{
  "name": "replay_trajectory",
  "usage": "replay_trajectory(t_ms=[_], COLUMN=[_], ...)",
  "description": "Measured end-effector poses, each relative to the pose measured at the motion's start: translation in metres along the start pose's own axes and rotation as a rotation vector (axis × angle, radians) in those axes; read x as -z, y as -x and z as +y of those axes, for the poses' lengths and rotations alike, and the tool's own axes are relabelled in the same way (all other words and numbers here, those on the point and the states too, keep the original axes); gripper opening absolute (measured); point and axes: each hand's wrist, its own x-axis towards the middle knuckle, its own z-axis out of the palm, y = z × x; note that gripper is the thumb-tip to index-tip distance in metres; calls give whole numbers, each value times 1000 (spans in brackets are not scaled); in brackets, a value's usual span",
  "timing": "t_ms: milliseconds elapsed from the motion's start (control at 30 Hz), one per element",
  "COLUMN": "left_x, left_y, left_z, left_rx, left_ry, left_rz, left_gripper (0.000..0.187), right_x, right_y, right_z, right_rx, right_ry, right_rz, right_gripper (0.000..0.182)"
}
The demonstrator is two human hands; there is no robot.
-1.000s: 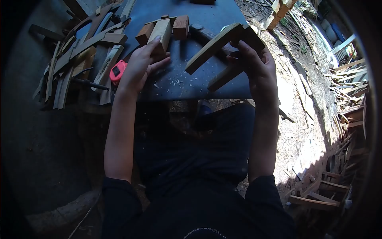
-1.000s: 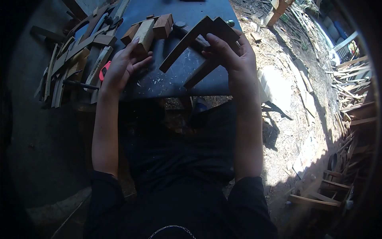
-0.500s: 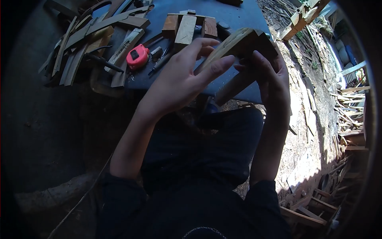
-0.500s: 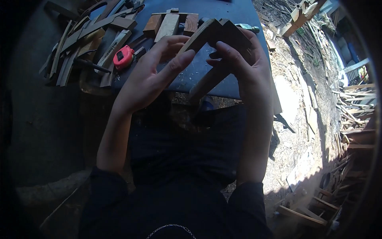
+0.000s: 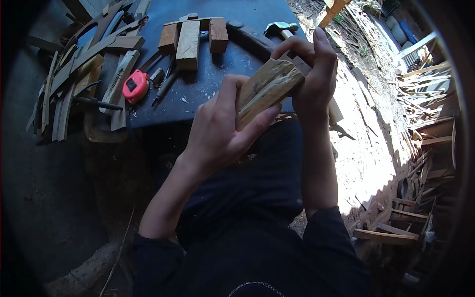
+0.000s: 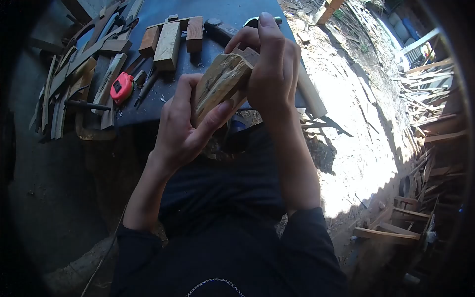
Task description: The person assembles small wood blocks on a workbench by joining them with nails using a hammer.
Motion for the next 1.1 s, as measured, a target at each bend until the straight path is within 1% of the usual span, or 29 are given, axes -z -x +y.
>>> replay_trajectory(t_ms=[33,100,133,200,233,300,400,433,500,567,633,700,733,767,800,867,900,967,1067,1100], left_x=[-1,-5,-6,-9,-10,-12,-13,-10,-2,14,18,14,8,2,-5,-12,-16,-19,-21,-27], left_y=[0,2,3,5,5,5,8,9,11,11,6,0,1,2,4,6,9,9,10,12], left_z=[0,0,0,1,-1,-2,6,12,22,2,-4,3,4,8,13,12,5,1,-3,-7], left_rx=[-11,-32,-21,1,0,-2,50,85,156,72,102,250,350,378,405,418,406,400,411,404], left_ry=[-16,-49,-50,-55,-40,-10,39,63,111,242,360,457,589,676,763,925,1002,1077,1125,1180], left_rz=[13,41,45,55,61,71,69,35,-36,-42,-46,-37,-101,-149,-198,-273,-297,-327,-334,-329], left_gripper=[53,53,53,53,53,53,53,53,54,56,60,63,64,64,65,65,65,65,64,64], right_x=[-1,-1,0,-3,-6,-8,-8,-8,-4,7,18,23,17,11,14,15,16,19,24,24], right_y=[1,1,-1,-1,2,5,5,4,1,-3,-7,-9,-8,-8,-8,-9,-8,-8,-10,-11], right_z=[7,28,37,32,24,20,20,16,6,-5,-12,-16,-18,-20,-19,-14,-14,-14,-13,-12], right_rx=[69,212,260,234,157,88,117,125,19,-207,-164,-115,-61,-5,22,113,128,159,176,190], right_ry=[2,79,89,83,66,64,106,125,51,-133,-198,-266,-299,-331,-379,-446,-469,-512,-521,-518], right_rz=[9,-2,-15,2,31,71,88,85,44,-34,-142,-258,-220,-183,-224,-272,-254,-224,-303,-300], right_gripper=[65,41,32,38,54,71,73,74,77,80,84,89,90,92,92,95,95,96,97,98])
